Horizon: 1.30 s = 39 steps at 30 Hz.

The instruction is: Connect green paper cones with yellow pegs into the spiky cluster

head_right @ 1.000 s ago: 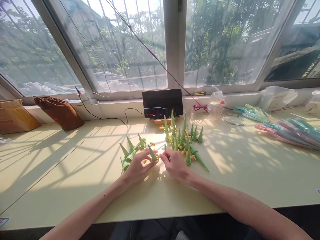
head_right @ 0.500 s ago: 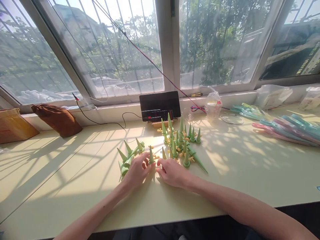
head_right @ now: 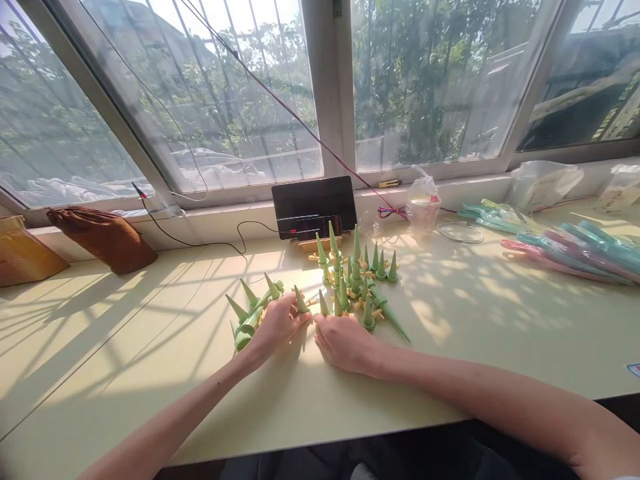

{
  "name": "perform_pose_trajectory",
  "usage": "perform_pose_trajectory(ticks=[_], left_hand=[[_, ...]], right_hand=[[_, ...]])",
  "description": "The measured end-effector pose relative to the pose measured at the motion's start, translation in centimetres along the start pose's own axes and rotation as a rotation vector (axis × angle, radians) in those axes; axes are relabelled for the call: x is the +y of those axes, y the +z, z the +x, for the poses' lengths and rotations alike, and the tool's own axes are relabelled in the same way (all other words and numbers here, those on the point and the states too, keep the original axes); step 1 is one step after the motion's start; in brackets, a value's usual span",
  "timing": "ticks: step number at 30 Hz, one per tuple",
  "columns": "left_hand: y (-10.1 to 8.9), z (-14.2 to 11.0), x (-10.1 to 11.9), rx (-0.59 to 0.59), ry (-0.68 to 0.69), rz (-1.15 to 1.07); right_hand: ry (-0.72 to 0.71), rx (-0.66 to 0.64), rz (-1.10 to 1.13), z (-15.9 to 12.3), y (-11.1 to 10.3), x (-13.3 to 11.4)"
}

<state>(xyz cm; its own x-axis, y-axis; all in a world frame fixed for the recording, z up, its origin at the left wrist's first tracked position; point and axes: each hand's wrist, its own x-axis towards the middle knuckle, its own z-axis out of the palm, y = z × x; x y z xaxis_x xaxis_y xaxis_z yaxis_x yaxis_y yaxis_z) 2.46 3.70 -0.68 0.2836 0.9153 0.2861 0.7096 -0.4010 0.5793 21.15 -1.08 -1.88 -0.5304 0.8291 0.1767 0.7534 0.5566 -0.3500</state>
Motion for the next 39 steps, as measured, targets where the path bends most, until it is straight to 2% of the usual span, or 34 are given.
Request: perform_pose_trajectory(ticks=[11,23,30,39], left_hand=[[1.8,2.2,0.1,0.016,0.15,-0.021],[3.0,3.5,0.4,-0.033,0.124,-0.115],[3.0,3.6,1.0,-0.051,0.151,-0.172],[3.0,3.3,0.7,-0.097,0.151,-0.24]], right_hand=[[0.045,0.014,-0.059,1.0,0.0,0.7],[0.084,0.071,-0.047,1.8,0.0,2.1],[0.137,0.069,-0.093,1.9,-0.1,2.0],[0.124,0.089,-0.12,1.9,0.1,2.1]])
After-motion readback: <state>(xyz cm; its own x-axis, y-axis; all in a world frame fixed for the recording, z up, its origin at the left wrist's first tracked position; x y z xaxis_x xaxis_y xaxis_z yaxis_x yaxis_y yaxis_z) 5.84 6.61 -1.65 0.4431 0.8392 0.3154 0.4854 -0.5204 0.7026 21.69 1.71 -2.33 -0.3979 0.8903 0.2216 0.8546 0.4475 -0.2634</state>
